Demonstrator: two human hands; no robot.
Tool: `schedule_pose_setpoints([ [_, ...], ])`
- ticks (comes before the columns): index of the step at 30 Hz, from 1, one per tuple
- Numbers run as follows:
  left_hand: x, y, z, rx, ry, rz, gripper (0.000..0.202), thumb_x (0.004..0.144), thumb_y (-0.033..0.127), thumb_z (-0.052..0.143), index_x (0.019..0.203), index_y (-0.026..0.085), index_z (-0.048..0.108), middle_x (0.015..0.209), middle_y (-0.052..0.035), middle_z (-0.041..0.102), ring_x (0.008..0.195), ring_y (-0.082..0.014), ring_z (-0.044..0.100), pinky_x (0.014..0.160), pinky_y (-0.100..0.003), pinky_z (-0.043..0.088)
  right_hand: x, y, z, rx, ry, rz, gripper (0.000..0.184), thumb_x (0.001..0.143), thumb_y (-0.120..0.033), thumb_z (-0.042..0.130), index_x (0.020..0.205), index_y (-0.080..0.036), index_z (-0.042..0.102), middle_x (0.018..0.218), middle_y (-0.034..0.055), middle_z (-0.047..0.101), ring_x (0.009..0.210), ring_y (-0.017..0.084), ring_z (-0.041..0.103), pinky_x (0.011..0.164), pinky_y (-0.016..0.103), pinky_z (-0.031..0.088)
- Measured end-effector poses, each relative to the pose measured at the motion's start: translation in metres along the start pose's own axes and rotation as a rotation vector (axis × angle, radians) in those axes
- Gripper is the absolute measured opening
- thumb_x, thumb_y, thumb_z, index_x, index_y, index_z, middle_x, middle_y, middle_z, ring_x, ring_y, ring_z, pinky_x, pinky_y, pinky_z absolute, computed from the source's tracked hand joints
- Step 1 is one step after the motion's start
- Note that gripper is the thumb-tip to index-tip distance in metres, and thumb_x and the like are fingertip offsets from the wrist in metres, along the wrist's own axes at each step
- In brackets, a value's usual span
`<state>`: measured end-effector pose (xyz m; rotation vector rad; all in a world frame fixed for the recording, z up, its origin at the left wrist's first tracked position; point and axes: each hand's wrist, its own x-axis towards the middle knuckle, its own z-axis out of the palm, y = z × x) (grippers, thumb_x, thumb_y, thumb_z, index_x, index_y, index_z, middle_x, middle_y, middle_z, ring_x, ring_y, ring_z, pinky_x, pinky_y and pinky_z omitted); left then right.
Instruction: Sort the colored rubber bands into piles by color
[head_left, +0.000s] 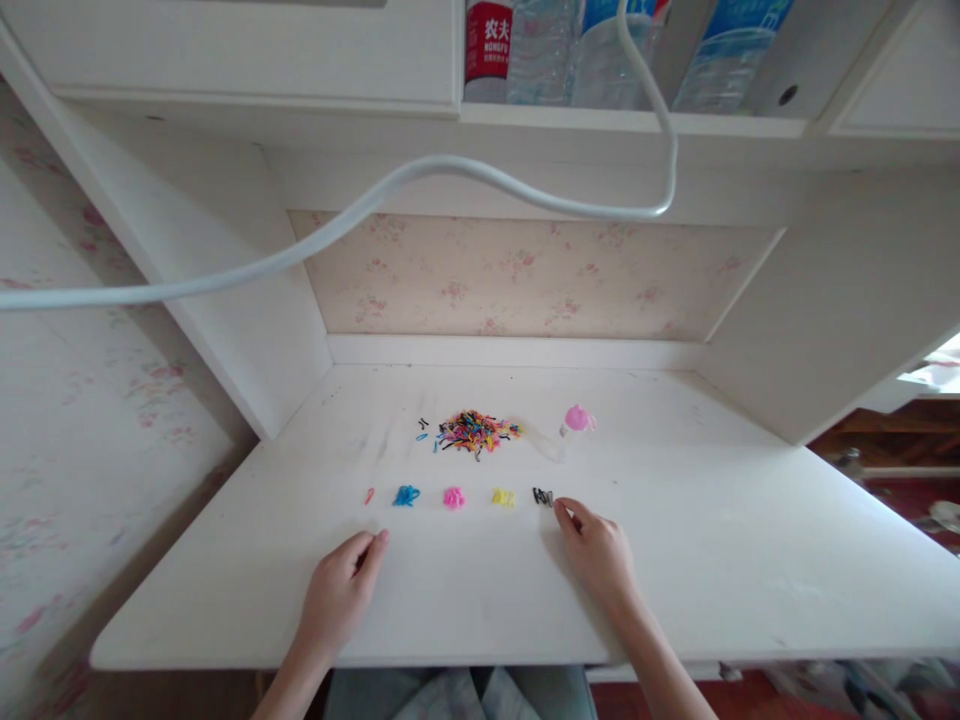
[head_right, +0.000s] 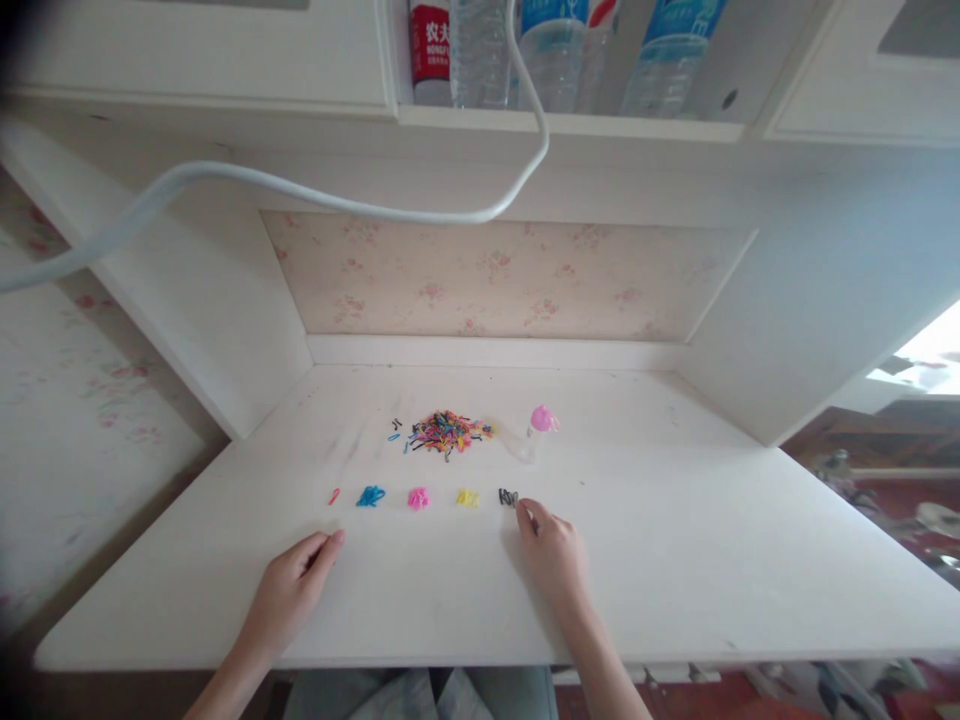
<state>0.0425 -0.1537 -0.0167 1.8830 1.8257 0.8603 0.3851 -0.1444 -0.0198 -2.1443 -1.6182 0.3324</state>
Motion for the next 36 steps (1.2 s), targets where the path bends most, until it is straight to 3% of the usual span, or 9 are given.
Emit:
schedule_pose_setpoints([
  [6, 0.001, 0.0, 0.0, -0.01, -0.011, -0.004, 0.042, 0.089, 0.048, 0.039, 0.058, 0.021, 0.039, 0.051, 0.0063, 0.036, 0.05, -0.0104, 0.04, 0.052, -0.02, 0.03, -0.004, -0.028, -0.007, -0.047, 0.061, -0.018, 0.036, 0.091, -0.042, 0.035, 0.1, -0.03, 0.067, 0.086, 0.0008, 0.072, 0.076, 0.017, 0.066, 0.063, 0.023, 0.04],
  [10, 0.001, 0.002, -0.001, -0.026, -0.01, -0.005, 0.042, 0.09, 0.047, 0.038, 0.058, 0.021, 0.04, 0.051, 0.0057, 0.039, 0.05, -0.0108, 0.042, 0.052, -0.021, 0.031, 0.006, -0.07, -0.009, -0.155, -0.058, -0.132, 0.034, 0.092, -0.043, 0.035, 0.105, -0.034, 0.065, 0.089, 0.0001, 0.072, 0.081, 0.018, 0.066, 0.064, 0.024, 0.04],
  [15, 0.0, 0.001, -0.002, -0.031, 0.013, 0.023, 0.041, 0.089, 0.045, 0.039, 0.056, 0.021, 0.038, 0.05, 0.0051, 0.04, 0.05, -0.0112, 0.043, 0.05, -0.021, 0.031, 0.04, -0.113, 0.006, -0.248, -0.177, -0.149, 0.034, 0.088, -0.041, 0.044, 0.117, -0.032, 0.061, 0.102, 0.0052, 0.07, 0.092, 0.022, 0.064, 0.073, 0.029, 0.044],
  [22, 0.004, -0.004, -0.002, -0.055, 0.016, 0.017, 0.04, 0.089, 0.044, 0.04, 0.057, 0.02, 0.039, 0.05, 0.0051, 0.041, 0.049, -0.0107, 0.043, 0.05, -0.021, 0.031, 0.067, -0.134, 0.032, -0.25, -0.184, -0.16, 0.028, 0.088, -0.028, 0.043, 0.095, -0.021, 0.07, 0.098, 0.0121, 0.069, 0.091, 0.025, 0.065, 0.075, 0.032, 0.045],
  [26, 0.006, -0.004, -0.003, -0.067, -0.004, 0.006, 0.041, 0.089, 0.045, 0.04, 0.057, 0.02, 0.039, 0.051, 0.0051, 0.04, 0.05, -0.0106, 0.043, 0.051, -0.021, 0.031, 0.067, -0.131, 0.031, -0.207, -0.153, -0.178, 0.029, 0.088, -0.026, 0.043, 0.09, -0.021, 0.071, 0.095, 0.0109, 0.07, 0.089, 0.023, 0.065, 0.075, 0.03, 0.044],
  [29, 0.005, -0.005, -0.003, -0.078, -0.005, 0.01, 0.04, 0.089, 0.044, 0.041, 0.057, 0.02, 0.039, 0.05, 0.0051, 0.041, 0.05, -0.0105, 0.043, 0.051, -0.021, 0.03, 0.063, -0.117, 0.018, -0.135, -0.103, -0.194, 0.031, 0.09, -0.032, 0.04, 0.092, -0.025, 0.07, 0.097, 0.0047, 0.07, 0.089, 0.019, 0.064, 0.075, 0.025, 0.043],
  [32, 0.003, -0.006, -0.003, -0.084, 0.004, 0.021, 0.04, 0.089, 0.043, 0.042, 0.056, 0.02, 0.039, 0.05, 0.0052, 0.041, 0.049, -0.0103, 0.042, 0.05, -0.02, 0.031, 0.054, -0.088, -0.002, -0.065, -0.029, -0.171, 0.034, 0.092, -0.035, 0.036, 0.1, -0.027, 0.069, 0.099, -0.0002, 0.07, 0.089, 0.014, 0.063, 0.074, 0.019, 0.042],
  [36, 0.003, -0.009, -0.002, -0.082, -0.005, 0.038, 0.04, 0.089, 0.044, 0.041, 0.057, 0.02, 0.039, 0.05, 0.0057, 0.04, 0.049, -0.0099, 0.042, 0.051, -0.02, 0.031, 0.033, -0.04, -0.018, -0.017, 0.076, -0.055, 0.039, 0.091, -0.041, 0.035, 0.102, -0.023, 0.068, 0.09, 0.0019, 0.072, 0.08, 0.016, 0.065, 0.07, 0.022, 0.044],
])
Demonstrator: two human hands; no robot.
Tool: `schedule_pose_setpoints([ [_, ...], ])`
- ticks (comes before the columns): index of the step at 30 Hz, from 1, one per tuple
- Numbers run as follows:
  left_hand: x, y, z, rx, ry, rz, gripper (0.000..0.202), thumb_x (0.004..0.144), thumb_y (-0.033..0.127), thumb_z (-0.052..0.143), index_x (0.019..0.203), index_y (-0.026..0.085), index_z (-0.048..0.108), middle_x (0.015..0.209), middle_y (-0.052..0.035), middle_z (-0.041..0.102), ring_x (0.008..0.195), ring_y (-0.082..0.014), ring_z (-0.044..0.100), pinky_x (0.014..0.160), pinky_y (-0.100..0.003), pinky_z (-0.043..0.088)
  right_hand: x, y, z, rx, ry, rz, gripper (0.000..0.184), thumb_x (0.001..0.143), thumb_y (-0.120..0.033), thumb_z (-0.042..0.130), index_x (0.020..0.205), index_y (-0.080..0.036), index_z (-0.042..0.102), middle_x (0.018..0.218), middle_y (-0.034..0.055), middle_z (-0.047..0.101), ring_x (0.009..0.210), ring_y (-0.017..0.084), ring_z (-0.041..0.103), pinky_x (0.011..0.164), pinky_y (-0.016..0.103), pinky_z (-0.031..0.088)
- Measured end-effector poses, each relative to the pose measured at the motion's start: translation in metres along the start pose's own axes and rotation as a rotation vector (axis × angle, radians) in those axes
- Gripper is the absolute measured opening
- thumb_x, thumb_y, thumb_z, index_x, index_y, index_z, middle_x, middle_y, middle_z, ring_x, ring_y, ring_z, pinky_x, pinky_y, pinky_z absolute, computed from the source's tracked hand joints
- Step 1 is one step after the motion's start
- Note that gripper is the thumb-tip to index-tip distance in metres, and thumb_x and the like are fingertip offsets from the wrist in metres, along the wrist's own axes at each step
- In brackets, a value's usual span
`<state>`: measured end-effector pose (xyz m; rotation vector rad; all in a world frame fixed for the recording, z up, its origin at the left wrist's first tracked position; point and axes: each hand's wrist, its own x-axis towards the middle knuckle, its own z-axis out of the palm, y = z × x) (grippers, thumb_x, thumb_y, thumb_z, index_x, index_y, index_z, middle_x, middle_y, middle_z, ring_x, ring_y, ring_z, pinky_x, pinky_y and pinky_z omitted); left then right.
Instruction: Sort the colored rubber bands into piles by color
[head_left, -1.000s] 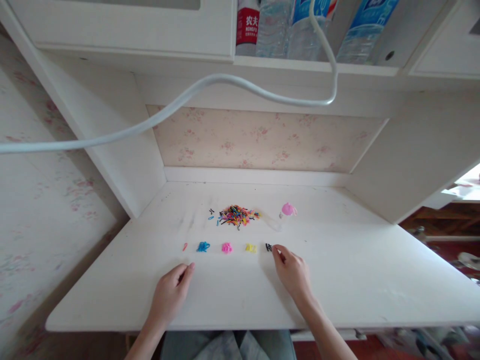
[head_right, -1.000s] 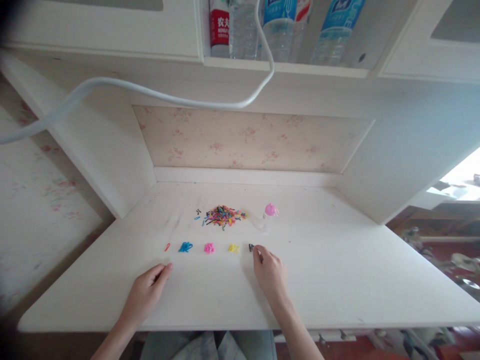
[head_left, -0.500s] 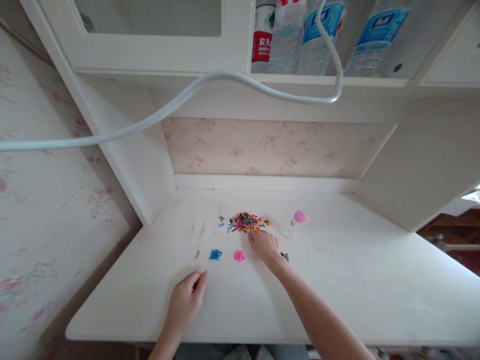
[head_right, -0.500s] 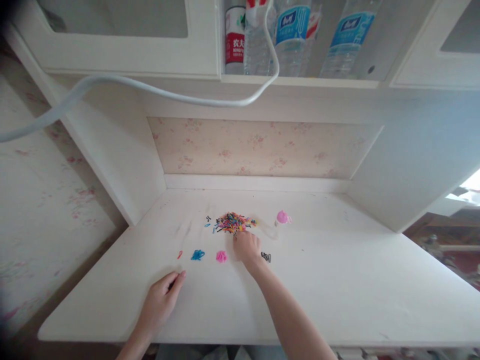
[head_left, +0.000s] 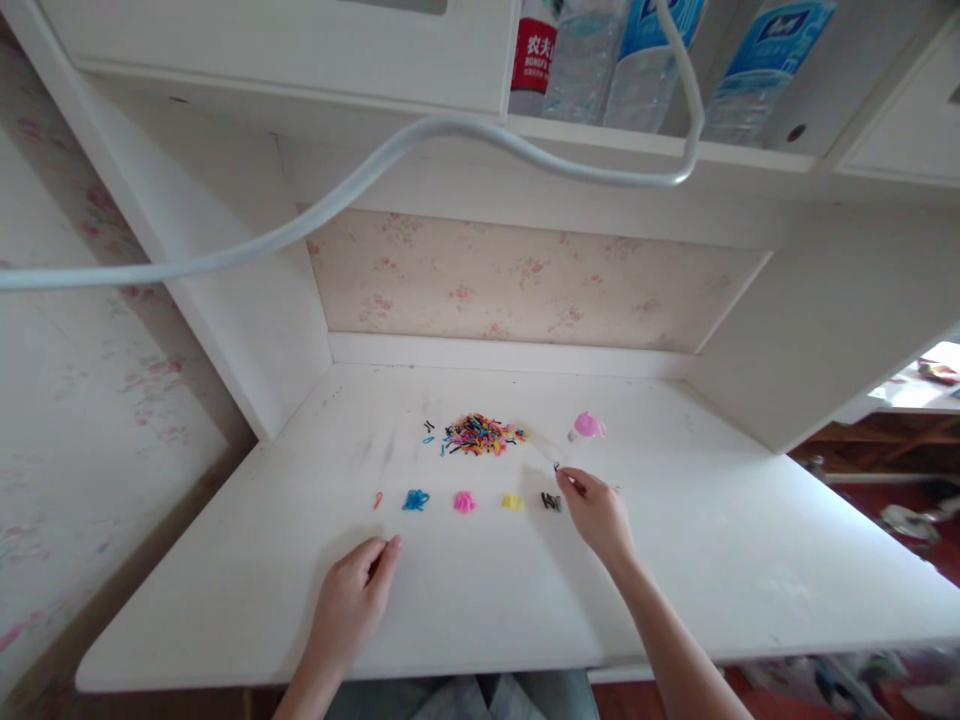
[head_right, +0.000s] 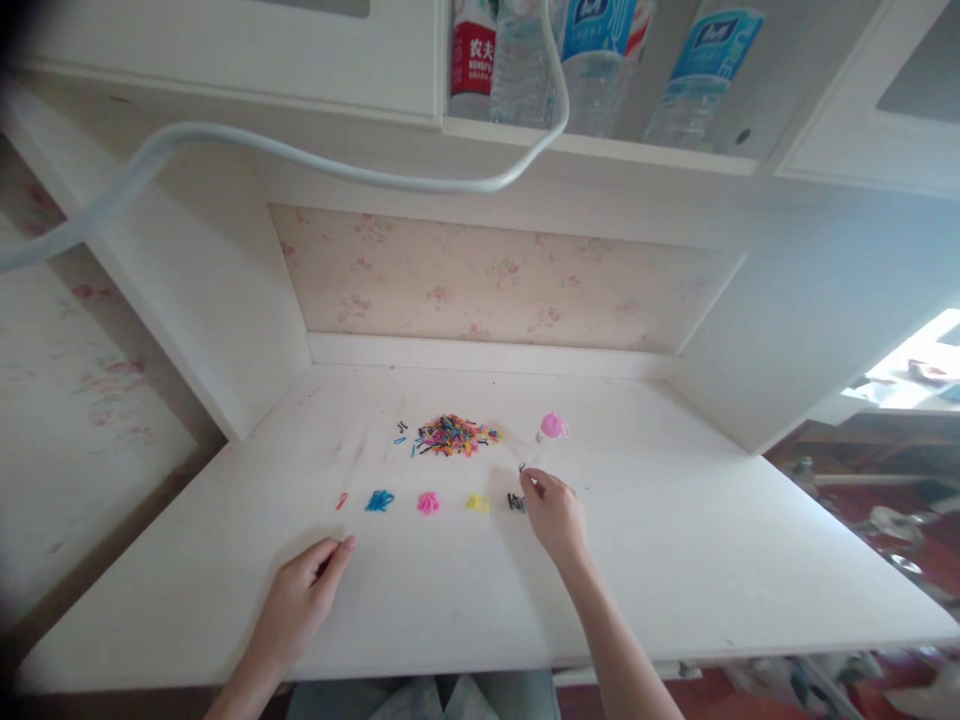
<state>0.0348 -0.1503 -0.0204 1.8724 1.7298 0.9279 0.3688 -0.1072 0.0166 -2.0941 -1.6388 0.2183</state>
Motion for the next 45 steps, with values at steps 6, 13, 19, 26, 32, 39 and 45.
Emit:
schedule_pose_setpoints([
  [6, 0.0, -0.001, 0.002, 0.026, -0.008, 0.006, 0.041, 0.089, 0.046, 0.041, 0.057, 0.02, 0.039, 0.049, 0.0061, 0.038, 0.047, -0.0098, 0.04, 0.049, -0.02, 0.03, -0.031, 0.034, 0.013, 0.13, 0.062, -0.017, 0.035, 0.088, -0.046, 0.041, 0.094, -0.026, 0.07, 0.093, 0.0011, 0.071, 0.077, 0.016, 0.065, 0.07, 0.024, 0.045],
  [13, -0.003, 0.003, 0.001, 0.056, -0.014, 0.018, 0.041, 0.09, 0.046, 0.04, 0.058, 0.02, 0.037, 0.05, 0.0056, 0.039, 0.049, -0.0101, 0.041, 0.051, -0.02, 0.031, -0.036, 0.031, 0.023, 0.058, 0.074, -0.071, 0.033, 0.091, -0.042, 0.04, 0.098, -0.03, 0.069, 0.097, -0.0007, 0.071, 0.082, 0.018, 0.066, 0.07, 0.026, 0.046],
  [19, -0.002, 0.004, 0.001, 0.058, -0.026, -0.001, 0.042, 0.089, 0.048, 0.04, 0.058, 0.021, 0.037, 0.05, 0.006, 0.037, 0.048, -0.0101, 0.04, 0.051, -0.021, 0.03, -0.036, 0.034, 0.024, 0.023, 0.077, -0.095, 0.034, 0.091, -0.041, 0.039, 0.099, -0.029, 0.07, 0.097, 0.0003, 0.071, 0.082, 0.018, 0.066, 0.071, 0.026, 0.047],
  [26, -0.004, 0.004, 0.001, 0.064, -0.022, 0.012, 0.041, 0.09, 0.048, 0.04, 0.059, 0.021, 0.038, 0.051, 0.006, 0.038, 0.049, -0.0102, 0.04, 0.052, -0.021, 0.03, -0.039, 0.034, 0.022, 0.09, 0.087, -0.057, 0.037, 0.091, -0.043, 0.038, 0.097, -0.028, 0.071, 0.099, 0.001, 0.071, 0.085, 0.018, 0.066, 0.075, 0.027, 0.048],
  [32, -0.004, 0.004, 0.002, 0.061, -0.028, 0.008, 0.041, 0.09, 0.048, 0.04, 0.059, 0.021, 0.039, 0.051, 0.0059, 0.039, 0.05, -0.0102, 0.041, 0.053, -0.021, 0.031, -0.04, 0.035, 0.021, 0.106, 0.078, -0.022, 0.036, 0.09, -0.044, 0.039, 0.095, -0.028, 0.071, 0.1, 0.0008, 0.071, 0.085, 0.018, 0.066, 0.074, 0.028, 0.048],
  [39, -0.004, 0.006, 0.001, 0.07, -0.03, 0.011, 0.041, 0.09, 0.048, 0.04, 0.059, 0.021, 0.038, 0.052, 0.0058, 0.039, 0.05, -0.0103, 0.041, 0.053, -0.021, 0.031, -0.042, 0.035, 0.023, 0.042, 0.076, -0.057, 0.032, 0.092, -0.041, 0.04, 0.099, -0.029, 0.068, 0.098, 0.0001, 0.07, 0.079, 0.017, 0.065, 0.068, 0.026, 0.046],
  [45, -0.003, 0.005, 0.001, 0.075, -0.027, 0.01, 0.041, 0.09, 0.048, 0.04, 0.059, 0.021, 0.038, 0.051, 0.0059, 0.038, 0.049, -0.0102, 0.04, 0.052, -0.021, 0.031, -0.046, 0.021, 0.019, -0.211, 0.054, -0.386, 0.033, 0.094, -0.039, 0.04, 0.12, -0.032, 0.058, 0.09, 0.0037, 0.062, 0.083, 0.019, 0.058, 0.075, 0.031, 0.041],
])
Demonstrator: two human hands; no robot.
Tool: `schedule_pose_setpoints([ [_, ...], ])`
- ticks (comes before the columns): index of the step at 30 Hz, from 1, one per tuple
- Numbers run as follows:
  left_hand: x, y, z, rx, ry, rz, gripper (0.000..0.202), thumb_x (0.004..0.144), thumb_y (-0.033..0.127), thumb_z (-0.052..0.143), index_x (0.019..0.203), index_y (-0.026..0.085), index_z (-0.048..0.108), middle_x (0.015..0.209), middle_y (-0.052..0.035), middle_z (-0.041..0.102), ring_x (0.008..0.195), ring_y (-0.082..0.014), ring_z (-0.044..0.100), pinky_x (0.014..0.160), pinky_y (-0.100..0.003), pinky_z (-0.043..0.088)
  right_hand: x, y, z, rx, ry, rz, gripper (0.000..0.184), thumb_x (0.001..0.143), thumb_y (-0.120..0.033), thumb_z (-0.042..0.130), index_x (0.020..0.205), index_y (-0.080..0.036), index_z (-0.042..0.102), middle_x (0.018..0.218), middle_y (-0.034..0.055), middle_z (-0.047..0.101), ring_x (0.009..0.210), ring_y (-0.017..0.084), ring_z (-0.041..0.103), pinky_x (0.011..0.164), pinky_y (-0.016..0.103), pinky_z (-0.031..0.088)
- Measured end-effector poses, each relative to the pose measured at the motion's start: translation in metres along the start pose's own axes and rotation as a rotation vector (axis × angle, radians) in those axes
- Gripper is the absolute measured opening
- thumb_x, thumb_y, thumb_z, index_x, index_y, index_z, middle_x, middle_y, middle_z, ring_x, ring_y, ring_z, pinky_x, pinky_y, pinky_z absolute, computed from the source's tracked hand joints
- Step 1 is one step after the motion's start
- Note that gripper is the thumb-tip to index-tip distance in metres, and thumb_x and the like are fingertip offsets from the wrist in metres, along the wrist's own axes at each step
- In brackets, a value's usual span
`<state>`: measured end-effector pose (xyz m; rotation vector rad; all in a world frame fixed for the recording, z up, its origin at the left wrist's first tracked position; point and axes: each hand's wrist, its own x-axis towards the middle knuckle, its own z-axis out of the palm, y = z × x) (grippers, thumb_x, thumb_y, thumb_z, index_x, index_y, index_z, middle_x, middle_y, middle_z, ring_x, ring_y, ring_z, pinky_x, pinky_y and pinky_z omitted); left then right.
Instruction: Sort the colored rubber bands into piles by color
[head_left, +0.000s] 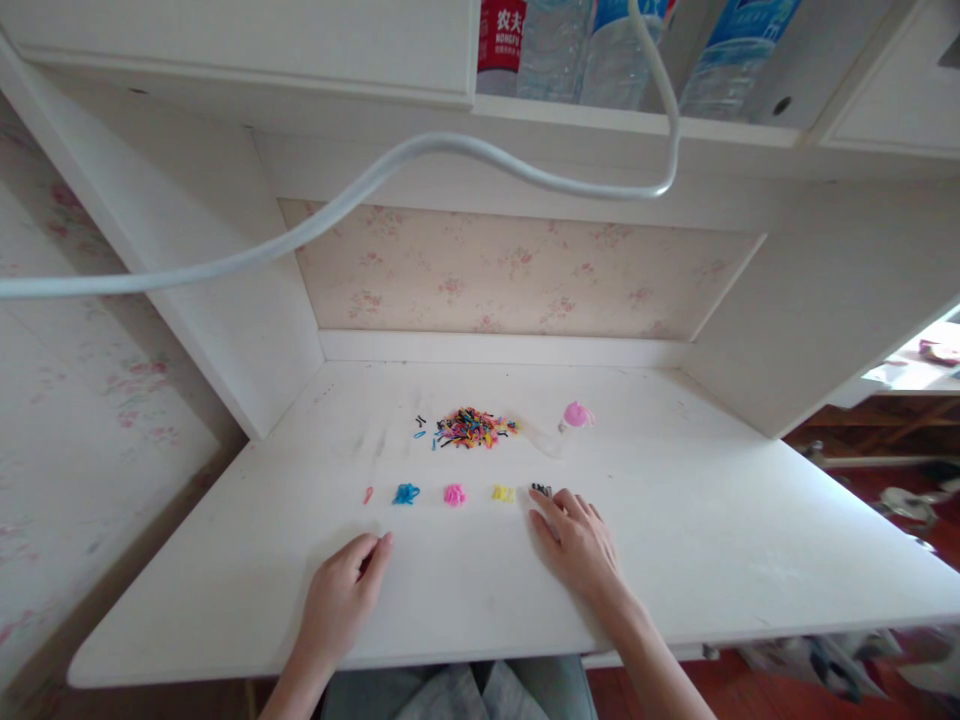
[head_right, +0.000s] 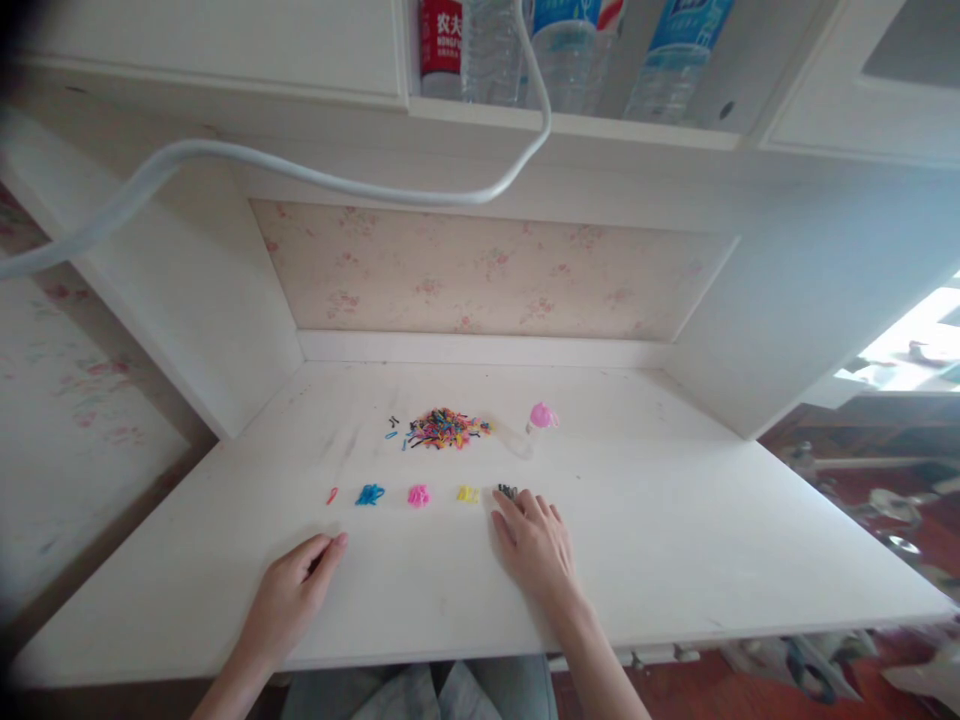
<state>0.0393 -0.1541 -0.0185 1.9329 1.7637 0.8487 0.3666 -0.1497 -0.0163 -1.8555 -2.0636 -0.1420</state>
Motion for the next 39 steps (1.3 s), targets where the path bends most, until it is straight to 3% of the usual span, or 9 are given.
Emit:
schedule_pose_setpoints([
  [4, 0.0, 0.001, 0.0, 0.006, 0.01, 0.005, 0.04, 0.09, 0.046, 0.04, 0.059, 0.021, 0.038, 0.05, 0.0056, 0.04, 0.049, -0.0106, 0.041, 0.051, -0.021, 0.031, 0.003, -0.007, -0.005, -0.068, -0.014, -0.009, 0.033, 0.093, -0.043, 0.041, 0.121, -0.035, 0.057, 0.088, 0.0038, 0.057, 0.079, 0.018, 0.054, 0.074, 0.032, 0.04],
  [11, 0.0, 0.002, 0.0, 0.025, 0.011, 0.012, 0.04, 0.09, 0.046, 0.04, 0.058, 0.021, 0.037, 0.05, 0.0056, 0.04, 0.048, -0.0107, 0.041, 0.05, -0.021, 0.032, 0.0, -0.004, -0.003, -0.019, 0.002, 0.011, 0.033, 0.094, -0.041, 0.039, 0.116, -0.032, 0.061, 0.089, 0.0046, 0.056, 0.082, 0.018, 0.054, 0.074, 0.029, 0.042],
  [19, 0.0, 0.003, 0.002, 0.047, -0.027, 0.017, 0.04, 0.09, 0.047, 0.039, 0.059, 0.021, 0.041, 0.051, 0.0051, 0.041, 0.049, -0.011, 0.043, 0.052, -0.021, 0.032, -0.002, 0.0, 0.001, 0.054, 0.02, 0.058, 0.038, 0.097, -0.038, 0.032, 0.112, -0.025, 0.064, 0.085, 0.0047, 0.063, 0.079, 0.016, 0.06, 0.067, 0.024, 0.043],
  [24, 0.01, 0.007, 0.002, -0.003, -0.066, -0.081, 0.042, 0.089, 0.049, 0.038, 0.058, 0.02, 0.042, 0.05, 0.0052, 0.042, 0.05, -0.0111, 0.044, 0.05, -0.02, 0.033, -0.005, 0.005, 0.008, 0.122, -0.037, 0.145, 0.04, 0.096, -0.043, 0.03, 0.106, -0.027, 0.065, 0.091, 0.002, 0.071, 0.074, 0.016, 0.067, 0.062, 0.022, 0.044],
  [27, 0.035, 0.016, -0.003, -0.062, -0.08, -0.05, 0.04, 0.089, 0.048, 0.037, 0.065, 0.02, 0.052, 0.056, 0.004, 0.05, 0.055, -0.0121, 0.05, 0.053, -0.02, 0.037, -0.004, 0.01, 0.013, 0.179, -0.079, 0.174, 0.041, 0.095, -0.046, 0.029, 0.104, -0.03, 0.066, 0.094, 0.0011, 0.072, 0.076, 0.018, 0.069, 0.064, 0.023, 0.047],
  [31, 0.093, 0.035, -0.006, 0.05, -0.059, 0.08, 0.028, 0.09, 0.037, 0.04, 0.091, 0.02, 0.061, 0.081, -0.0007, 0.064, 0.074, -0.0128, 0.06, 0.069, -0.022, 0.043, 0.0, 0.02, 0.019, 0.262, -0.085, 0.234, 0.039, 0.092, -0.051, 0.034, 0.099, -0.034, 0.068, 0.097, -0.001, 0.073, 0.078, 0.019, 0.07, 0.064, 0.024, 0.051],
  [33, 0.126, 0.04, -0.005, 0.253, -0.096, 0.127, 0.025, 0.09, 0.03, 0.04, 0.1, 0.02, 0.061, 0.095, -0.0031, 0.064, 0.085, -0.0129, 0.06, 0.077, -0.022, 0.044, 0.002, 0.024, 0.021, 0.324, -0.068, 0.256, 0.038, 0.089, -0.053, 0.037, 0.097, -0.034, 0.069, 0.096, -0.0017, 0.073, 0.081, 0.02, 0.07, 0.066, 0.024, 0.052],
  [35, 0.157, 0.039, 0.0, 0.309, -0.107, 0.124, 0.026, 0.089, 0.026, 0.043, 0.108, 0.021, 0.06, 0.109, -0.0051, 0.06, 0.092, -0.0139, 0.06, 0.083, -0.023, 0.043, 0.004, 0.027, 0.021, 0.386, -0.045, 0.265, 0.037, 0.088, -0.053, 0.039, 0.096, -0.033, 0.07, 0.097, -0.0021, 0.073, 0.086, 0.02, 0.069, 0.07, 0.023, 0.053],
  [39, 0.196, 0.028, 0.012, 0.394, -0.166, 0.104, 0.032, 0.087, 0.021, 0.045, 0.116, 0.023, 0.058, 0.122, -0.0065, 0.052, 0.089, -0.0143, 0.061, 0.078, -0.025, 0.045, 0.006, 0.027, 0.016, 0.443, -0.042, 0.29, 0.038, 0.087, -0.054, 0.04, 0.096, -0.033, 0.071, 0.097, -0.0022, 0.073, 0.087, 0.02, 0.069, 0.071, 0.022, 0.053],
])
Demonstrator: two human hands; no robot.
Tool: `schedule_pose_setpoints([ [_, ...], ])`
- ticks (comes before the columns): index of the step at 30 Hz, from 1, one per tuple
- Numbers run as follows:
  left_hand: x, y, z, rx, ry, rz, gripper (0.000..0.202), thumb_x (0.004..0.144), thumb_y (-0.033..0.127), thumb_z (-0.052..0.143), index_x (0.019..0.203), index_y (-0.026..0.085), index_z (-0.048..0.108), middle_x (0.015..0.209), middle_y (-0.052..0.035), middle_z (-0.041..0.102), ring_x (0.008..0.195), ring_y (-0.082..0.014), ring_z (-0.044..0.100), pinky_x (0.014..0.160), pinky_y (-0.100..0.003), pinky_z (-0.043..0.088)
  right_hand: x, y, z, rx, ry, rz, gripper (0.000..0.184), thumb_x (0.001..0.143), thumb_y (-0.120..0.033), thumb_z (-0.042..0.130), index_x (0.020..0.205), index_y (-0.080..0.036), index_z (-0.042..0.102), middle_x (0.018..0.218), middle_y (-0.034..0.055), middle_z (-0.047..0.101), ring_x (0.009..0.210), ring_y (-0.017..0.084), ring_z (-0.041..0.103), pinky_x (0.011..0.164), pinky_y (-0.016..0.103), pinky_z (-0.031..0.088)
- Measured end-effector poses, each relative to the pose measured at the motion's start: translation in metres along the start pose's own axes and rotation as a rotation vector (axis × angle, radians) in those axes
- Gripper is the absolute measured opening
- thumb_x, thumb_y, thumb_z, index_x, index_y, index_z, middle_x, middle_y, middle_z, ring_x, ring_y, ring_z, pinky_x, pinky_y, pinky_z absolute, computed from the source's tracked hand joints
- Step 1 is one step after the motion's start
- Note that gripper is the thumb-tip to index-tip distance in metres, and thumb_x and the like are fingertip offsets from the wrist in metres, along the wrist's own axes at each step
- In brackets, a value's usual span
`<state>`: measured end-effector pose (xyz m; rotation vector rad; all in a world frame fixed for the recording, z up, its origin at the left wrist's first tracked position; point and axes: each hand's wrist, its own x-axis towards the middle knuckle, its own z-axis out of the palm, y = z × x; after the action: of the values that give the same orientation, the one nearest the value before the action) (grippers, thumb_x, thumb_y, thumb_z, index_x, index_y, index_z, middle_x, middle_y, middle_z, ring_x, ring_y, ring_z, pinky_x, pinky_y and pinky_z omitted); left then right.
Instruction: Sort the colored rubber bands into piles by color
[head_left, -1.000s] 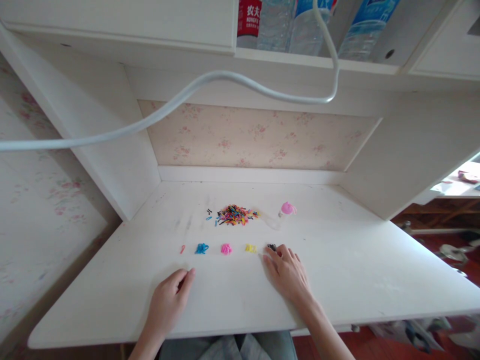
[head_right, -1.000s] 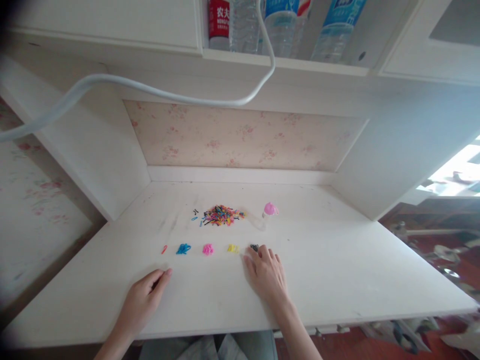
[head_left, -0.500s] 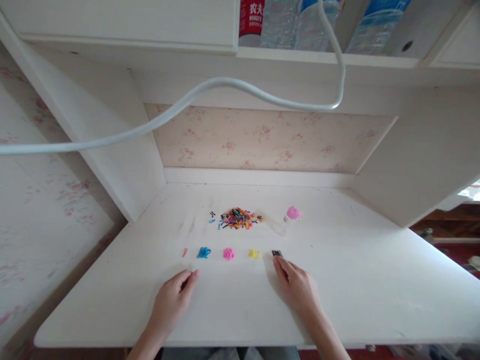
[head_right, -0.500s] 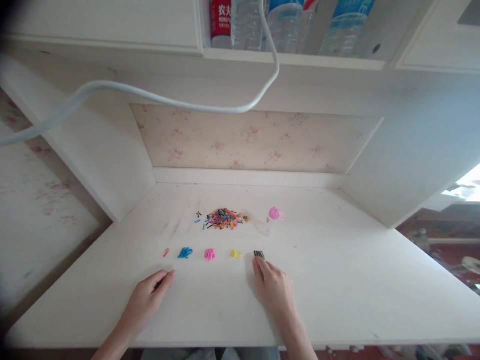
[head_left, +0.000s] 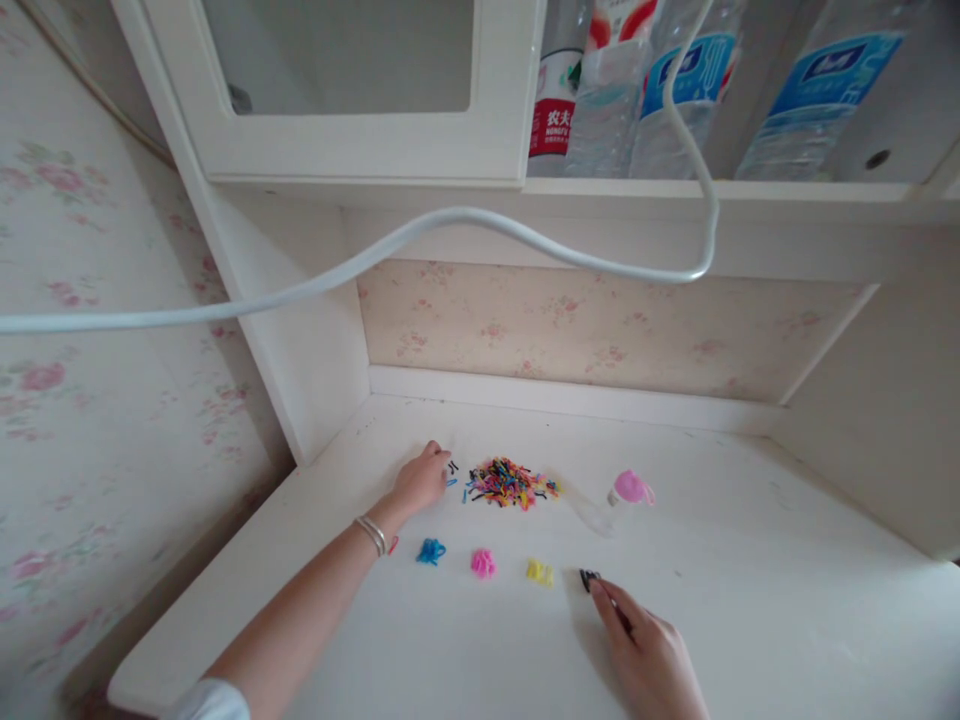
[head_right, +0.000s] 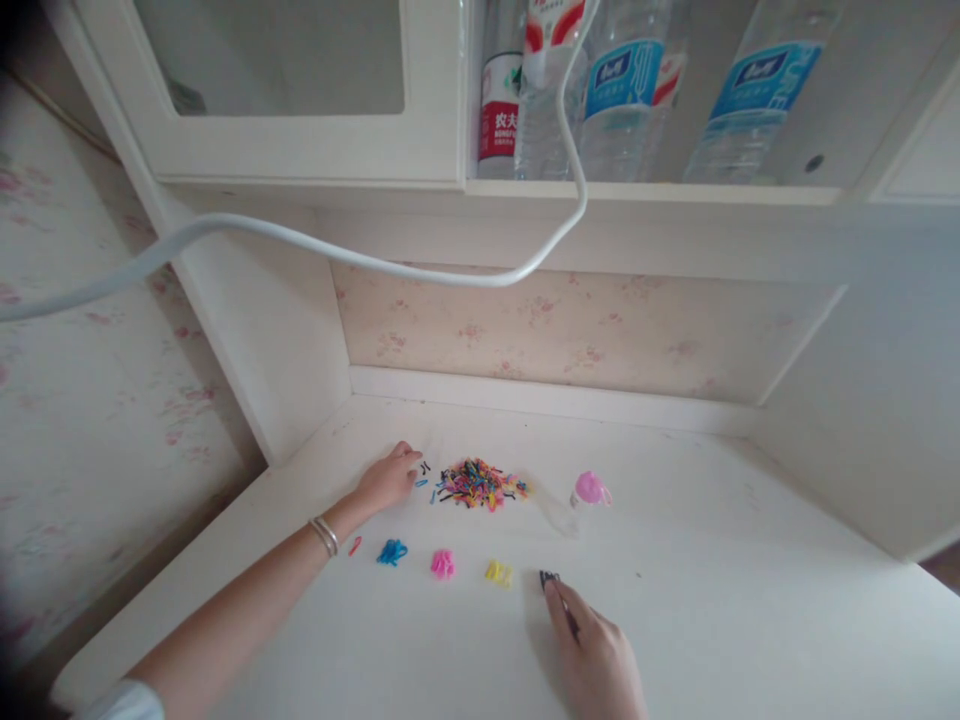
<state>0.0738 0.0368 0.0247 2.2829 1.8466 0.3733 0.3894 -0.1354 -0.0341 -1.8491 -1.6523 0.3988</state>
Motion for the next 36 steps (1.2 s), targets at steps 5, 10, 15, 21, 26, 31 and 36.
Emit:
schedule_pose_setpoints([
  [5, 0.013, -0.007, 0.012, 0.058, -0.054, 0.031, 0.031, 0.088, 0.022, 0.044, 0.114, 0.026, 0.061, 0.119, -0.0051, 0.052, 0.087, -0.0131, 0.061, 0.075, -0.023, 0.044, 0.002, 0.0, 0.0, 0.007, -0.029, 0.037, 0.04, 0.087, -0.056, 0.039, 0.096, -0.033, 0.071, 0.094, -0.0024, 0.073, 0.086, 0.02, 0.069, 0.069, 0.021, 0.053],
  [10, 0.012, -0.013, 0.012, 0.083, -0.05, 0.027, 0.026, 0.091, 0.027, 0.042, 0.096, 0.023, 0.067, 0.109, -0.0053, 0.056, 0.087, -0.0145, 0.061, 0.075, -0.025, 0.043, 0.003, 0.007, 0.002, 0.026, -0.031, 0.016, 0.037, 0.085, -0.055, 0.042, 0.095, -0.034, 0.07, 0.098, -0.0036, 0.072, 0.09, 0.02, 0.068, 0.072, 0.022, 0.053],
  [15, 0.005, -0.024, 0.006, 0.061, -0.032, -0.023, 0.025, 0.09, 0.026, 0.042, 0.091, 0.021, 0.067, 0.107, -0.0063, 0.06, 0.087, -0.0154, 0.062, 0.074, -0.026, 0.043, 0.001, 0.004, 0.001, 0.017, -0.04, 0.022, 0.039, 0.086, -0.056, 0.04, 0.099, -0.034, 0.07, 0.102, -0.0026, 0.071, 0.093, 0.021, 0.068, 0.073, 0.023, 0.053],
  [21, -0.009, -0.035, -0.002, -0.002, 0.043, -0.085, 0.023, 0.09, 0.024, 0.042, 0.092, 0.021, 0.065, 0.099, -0.0045, 0.067, 0.09, -0.0167, 0.061, 0.076, -0.025, 0.042, 0.002, 0.007, 0.0, -0.022, -0.053, 0.033, 0.04, 0.085, -0.057, 0.04, 0.098, -0.034, 0.07, 0.104, -0.0037, 0.07, 0.098, 0.021, 0.066, 0.078, 0.024, 0.053],
  [26, -0.019, -0.042, -0.012, -0.091, 0.115, -0.119, 0.02, 0.088, 0.021, 0.044, 0.09, 0.02, 0.064, 0.094, -0.0037, 0.069, 0.087, -0.0159, 0.062, 0.075, -0.024, 0.042, -0.001, 0.002, 0.001, -0.017, -0.059, 0.027, 0.04, 0.086, -0.056, 0.04, 0.099, -0.033, 0.07, 0.105, -0.0029, 0.07, 0.098, 0.021, 0.066, 0.078, 0.024, 0.052],
  [31, -0.045, -0.023, -0.016, -0.201, 0.133, -0.065, 0.019, 0.087, 0.026, 0.047, 0.097, 0.023, 0.063, 0.096, -0.0017, 0.071, 0.087, -0.0149, 0.064, 0.076, -0.023, 0.043, -0.009, -0.007, -0.003, 0.049, -0.007, 0.06, 0.042, 0.085, -0.057, 0.042, 0.097, -0.029, 0.07, 0.1, 0.0012, 0.072, 0.09, 0.021, 0.068, 0.073, 0.022, 0.051],
  [36, -0.088, 0.044, -0.007, -0.329, 0.141, 0.022, 0.015, 0.084, 0.032, 0.053, 0.092, 0.024, 0.063, 0.091, 0.0025, 0.071, 0.078, -0.0138, 0.064, 0.069, -0.022, 0.043, -0.011, -0.013, -0.01, 0.178, 0.108, 0.183, 0.049, 0.084, -0.06, 0.043, 0.095, -0.022, 0.071, 0.089, 0.0044, 0.073, 0.078, 0.021, 0.067, 0.065, 0.022, 0.049],
])
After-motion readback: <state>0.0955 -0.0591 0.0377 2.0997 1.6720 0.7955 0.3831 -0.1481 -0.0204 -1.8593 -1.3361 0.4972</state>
